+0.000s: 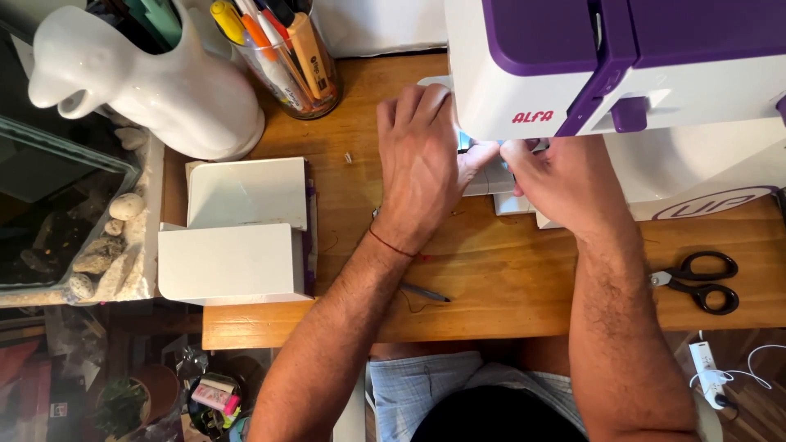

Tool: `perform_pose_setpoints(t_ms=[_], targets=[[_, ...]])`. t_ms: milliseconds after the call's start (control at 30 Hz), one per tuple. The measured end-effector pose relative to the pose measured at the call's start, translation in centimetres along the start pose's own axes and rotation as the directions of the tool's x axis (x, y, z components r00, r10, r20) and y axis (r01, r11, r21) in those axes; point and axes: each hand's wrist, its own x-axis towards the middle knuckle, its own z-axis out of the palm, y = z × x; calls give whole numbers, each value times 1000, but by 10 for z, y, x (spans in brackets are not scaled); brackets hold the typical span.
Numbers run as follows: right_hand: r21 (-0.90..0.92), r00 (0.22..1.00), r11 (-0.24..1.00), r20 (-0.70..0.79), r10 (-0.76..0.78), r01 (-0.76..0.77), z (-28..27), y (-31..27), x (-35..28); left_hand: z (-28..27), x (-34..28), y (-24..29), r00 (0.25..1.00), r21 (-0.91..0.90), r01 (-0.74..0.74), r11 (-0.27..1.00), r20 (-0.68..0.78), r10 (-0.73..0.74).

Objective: Threading a sewing machine, including bobbin insertion and thread routing.

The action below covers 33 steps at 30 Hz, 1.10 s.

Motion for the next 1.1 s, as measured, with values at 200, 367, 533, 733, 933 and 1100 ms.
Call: perform_pose_setpoints(t_ms=[200,367,533,733,933,1100], targets=[[80,999,996,21,29,-31,0,17,2,3,-3,0,1000,-7,26,1000,6,-26],[106,1000,994,-9,3,-2,2,25,0,4,-11,-6,999,-65,34,997,6,-33],[136,1000,991,-12,-11,12,3,24,-1,-1,-14,-9,1000,-84,24,996,5,-24],[197,999,979,-31,-45,50,-1,19,1,-13,-16,-2,997,-197,-16,980,73,31],[330,995,940,-70,-70,89,-2,52,0,-23,-17,3,986,-206,-75,976,133,104],[475,999,879,-41,-28,44,-10,52,-21,-41,-12,-1,975,-213,-52,976,199,95]])
